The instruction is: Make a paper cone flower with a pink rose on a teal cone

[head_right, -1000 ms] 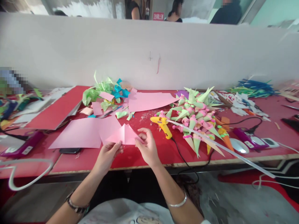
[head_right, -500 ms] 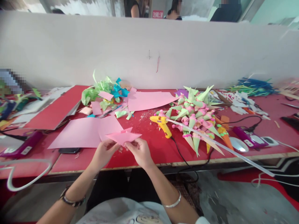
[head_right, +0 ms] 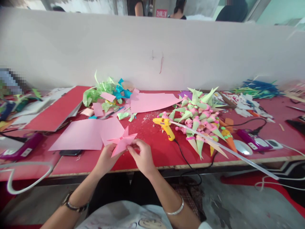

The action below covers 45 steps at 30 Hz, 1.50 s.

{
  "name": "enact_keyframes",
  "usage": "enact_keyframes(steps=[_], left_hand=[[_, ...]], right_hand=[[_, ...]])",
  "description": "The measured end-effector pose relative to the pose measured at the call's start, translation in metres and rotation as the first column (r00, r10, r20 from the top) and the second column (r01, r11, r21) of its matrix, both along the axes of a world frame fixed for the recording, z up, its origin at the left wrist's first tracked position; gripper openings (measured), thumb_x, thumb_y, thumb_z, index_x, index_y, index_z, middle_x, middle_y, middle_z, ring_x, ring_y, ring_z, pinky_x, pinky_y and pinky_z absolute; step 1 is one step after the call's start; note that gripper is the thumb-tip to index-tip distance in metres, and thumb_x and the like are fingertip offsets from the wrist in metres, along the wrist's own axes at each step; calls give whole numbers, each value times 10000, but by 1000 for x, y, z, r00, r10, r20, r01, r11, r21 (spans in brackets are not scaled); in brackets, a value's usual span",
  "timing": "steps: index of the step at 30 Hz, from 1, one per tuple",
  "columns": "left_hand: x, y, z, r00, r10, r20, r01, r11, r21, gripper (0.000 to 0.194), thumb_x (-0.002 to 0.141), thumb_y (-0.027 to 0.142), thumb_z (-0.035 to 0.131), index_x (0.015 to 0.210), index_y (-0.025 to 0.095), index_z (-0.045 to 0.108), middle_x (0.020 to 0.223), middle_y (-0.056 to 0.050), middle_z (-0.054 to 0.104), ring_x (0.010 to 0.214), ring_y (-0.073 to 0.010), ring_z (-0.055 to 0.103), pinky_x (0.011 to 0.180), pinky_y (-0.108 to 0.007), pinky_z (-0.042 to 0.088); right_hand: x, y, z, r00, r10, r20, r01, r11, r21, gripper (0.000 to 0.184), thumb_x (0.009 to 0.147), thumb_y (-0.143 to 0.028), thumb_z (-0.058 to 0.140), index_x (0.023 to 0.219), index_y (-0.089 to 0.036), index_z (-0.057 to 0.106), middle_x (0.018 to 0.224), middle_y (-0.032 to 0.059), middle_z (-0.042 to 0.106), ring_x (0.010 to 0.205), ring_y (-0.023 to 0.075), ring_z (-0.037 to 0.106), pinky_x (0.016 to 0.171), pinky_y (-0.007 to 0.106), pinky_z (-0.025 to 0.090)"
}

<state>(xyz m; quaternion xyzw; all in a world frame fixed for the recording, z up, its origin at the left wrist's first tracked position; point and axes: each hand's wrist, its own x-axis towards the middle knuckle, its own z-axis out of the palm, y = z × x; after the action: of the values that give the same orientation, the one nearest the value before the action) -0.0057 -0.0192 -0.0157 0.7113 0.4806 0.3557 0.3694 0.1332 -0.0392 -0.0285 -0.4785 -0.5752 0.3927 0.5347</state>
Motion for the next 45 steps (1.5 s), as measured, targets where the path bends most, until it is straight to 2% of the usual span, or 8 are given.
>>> enact_keyframes(steps=[6,11,15,21,26,31,35,45], left_hand=[[-6,0,7,974,-113,-199,143,979,145,128,727,207,499,785,136,588,721,-27,613,636,-138,541,587,-223,423],[-5,-6,10,902,-44,-429,220,902,372,204,731,326,531,797,137,566,742,-53,586,678,-171,547,589,-258,431],[-3,-8,10,922,-113,-369,234,925,300,192,794,313,464,809,143,553,697,-30,550,615,-130,519,543,-217,412],[-2,-6,2,979,-58,-195,105,965,239,276,828,306,430,631,138,528,561,4,499,506,-92,464,473,-184,353],[-2,-4,-4,998,-9,-60,16,993,118,271,777,330,508,600,130,558,518,9,540,481,-95,480,443,-177,350],[1,-5,-5,1000,5,13,-5,999,33,272,748,314,544,555,126,583,499,1,587,476,-110,525,448,-182,384],[4,-6,-4,995,-29,100,29,1000,-2,222,741,281,554,591,128,610,537,-3,622,502,-117,558,470,-180,416],[9,-4,-6,969,64,239,-47,996,-78,305,795,326,468,596,123,577,544,6,578,529,-95,512,511,-176,413]], right_hand=[[5,0,0,999,22,36,-24,999,40,151,761,-219,529,882,-166,604,828,62,642,773,178,615,703,291,501],[8,0,2,987,3,159,-21,993,113,133,745,-175,553,843,-178,643,838,59,657,792,175,610,724,289,486],[11,-2,7,965,41,259,-72,991,110,163,750,-152,539,861,-190,652,837,57,657,771,171,610,704,283,482],[14,-5,16,941,62,334,-115,983,143,160,759,-174,530,858,-219,648,846,40,655,789,175,598,733,300,464],[14,-1,12,997,73,21,-73,997,8,104,758,-246,534,847,-192,547,782,26,595,724,146,573,659,266,466],[11,4,7,955,36,-293,-70,992,-105,243,718,-264,586,910,-220,444,749,-18,529,611,90,516,538,197,426],[8,5,9,948,43,-314,-90,987,-136,139,746,-286,552,824,-203,473,645,-45,490,459,58,437,443,191,375],[8,-1,18,967,76,-243,-114,983,-143,186,759,-284,525,662,-193,395,493,-71,454,480,85,492,508,221,419]])
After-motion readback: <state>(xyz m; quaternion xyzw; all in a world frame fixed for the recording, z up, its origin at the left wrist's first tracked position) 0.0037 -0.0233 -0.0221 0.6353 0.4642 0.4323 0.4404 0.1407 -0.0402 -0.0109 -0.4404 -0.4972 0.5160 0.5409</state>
